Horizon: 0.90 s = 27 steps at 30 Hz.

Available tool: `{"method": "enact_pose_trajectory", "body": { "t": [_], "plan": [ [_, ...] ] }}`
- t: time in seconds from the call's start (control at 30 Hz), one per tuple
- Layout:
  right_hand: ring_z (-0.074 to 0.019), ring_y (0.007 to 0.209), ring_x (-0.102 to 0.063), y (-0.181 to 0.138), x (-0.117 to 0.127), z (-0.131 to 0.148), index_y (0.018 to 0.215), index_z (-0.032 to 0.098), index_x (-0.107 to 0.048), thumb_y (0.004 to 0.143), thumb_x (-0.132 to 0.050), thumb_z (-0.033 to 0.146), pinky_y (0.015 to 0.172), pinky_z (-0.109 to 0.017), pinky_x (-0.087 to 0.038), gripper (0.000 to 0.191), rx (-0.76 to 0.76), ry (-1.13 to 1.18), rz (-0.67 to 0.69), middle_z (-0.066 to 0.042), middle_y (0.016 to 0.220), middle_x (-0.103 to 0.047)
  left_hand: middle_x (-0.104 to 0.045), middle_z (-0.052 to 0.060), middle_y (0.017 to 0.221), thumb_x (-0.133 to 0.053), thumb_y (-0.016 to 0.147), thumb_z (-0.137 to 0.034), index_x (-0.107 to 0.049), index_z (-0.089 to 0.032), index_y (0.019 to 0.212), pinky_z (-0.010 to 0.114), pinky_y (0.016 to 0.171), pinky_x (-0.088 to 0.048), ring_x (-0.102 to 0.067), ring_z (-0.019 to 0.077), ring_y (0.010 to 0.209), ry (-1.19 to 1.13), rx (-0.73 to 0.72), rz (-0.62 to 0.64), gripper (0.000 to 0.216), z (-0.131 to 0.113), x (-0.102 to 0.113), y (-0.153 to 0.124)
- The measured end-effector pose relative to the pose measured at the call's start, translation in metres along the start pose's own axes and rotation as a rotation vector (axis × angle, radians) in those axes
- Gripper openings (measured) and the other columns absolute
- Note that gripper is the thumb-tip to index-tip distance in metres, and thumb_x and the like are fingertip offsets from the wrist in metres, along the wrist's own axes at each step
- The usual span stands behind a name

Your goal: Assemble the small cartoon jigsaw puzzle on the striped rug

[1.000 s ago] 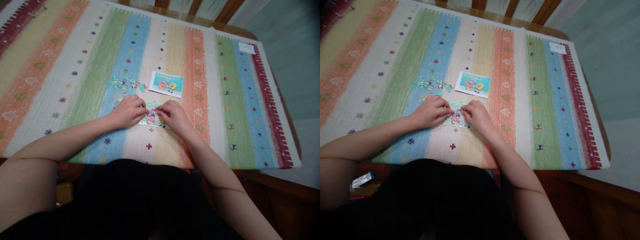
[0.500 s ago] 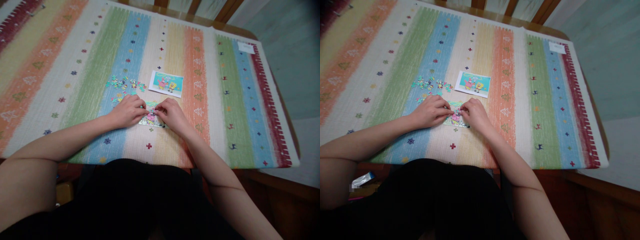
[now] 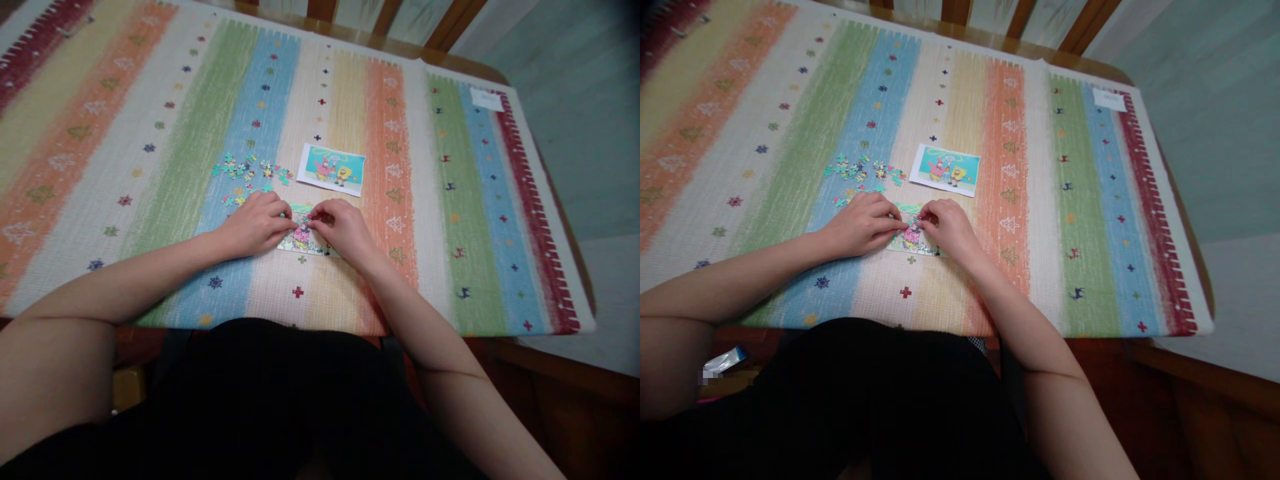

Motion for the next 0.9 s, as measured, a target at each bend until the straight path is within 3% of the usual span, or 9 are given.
{"method": "enact_pose_trajectory", "body": {
  "t": [0.17, 0.43, 0.63, 0.9],
  "plan": [
    [-0.0252, 0.095, -0.066, 0.002, -0.001, 0.003, 0.091, 0.025, -0.075, 0.092, -0.080, 0.019, 0.089, -0.041, -0.050, 0.008, -0.001, 0.043, -0.042, -0.004, 0.096, -0.076, -0.077, 0.009, 0.111, -0.058, 0.106, -0.032, -0.080, -0.026, 0.118, 0.045, 0.087, -0.042, -0.058, 0.0287, 0.105, 0.011, -0.003, 0.007, 0.026, 0.000, -0.001, 0.000],
    [-0.0277, 0.106, -0.064, 0.005, -0.012, 0.013, 0.100, 0.026, -0.083, 0.097, -0.075, 0.019, 0.101, -0.046, -0.047, 0.011, 0.094, 0.032, 0.037, -0.007, 0.104, -0.075, -0.077, 0.008, 0.108, -0.054, 0.106, -0.031, -0.081, -0.026, 0.115, 0.045, 0.086, -0.042, -0.061, 0.0275, 0.103, -0.016, 0.031, -0.053, 0.029, 0.005, 0.006, -0.003],
    [-0.0281, 0.109, -0.064, 0.002, -0.013, 0.011, 0.106, 0.027, -0.085, 0.097, -0.070, 0.013, 0.101, -0.047, -0.049, 0.022, 0.159, 0.024, 0.040, -0.007, 0.109, -0.075, -0.077, 0.008, 0.105, -0.055, 0.104, -0.030, -0.081, -0.024, 0.110, 0.044, 0.085, -0.040, -0.062, 0.0273, 0.102, -0.010, 0.045, -0.075, 0.027, 0.010, 0.008, -0.004],
    [-0.0275, 0.108, -0.065, -0.004, -0.005, 0.013, 0.110, 0.026, -0.082, 0.102, -0.064, 0.015, 0.100, -0.045, -0.049, 0.022, 0.189, 0.025, 0.012, -0.008, 0.108, -0.075, -0.076, 0.008, 0.104, -0.053, 0.104, -0.029, -0.081, -0.023, 0.108, 0.044, 0.083, -0.040, -0.063, 0.0275, 0.100, 0.008, 0.030, -0.086, 0.028, 0.008, 0.010, -0.004]
  ]
}}
Point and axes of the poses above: each hand's wrist, its own y-axis towards the middle knuckle, its own x-axis out of the back of the hand, z = x × y, the point moved 9 cm from there along y, towards the middle knuckle
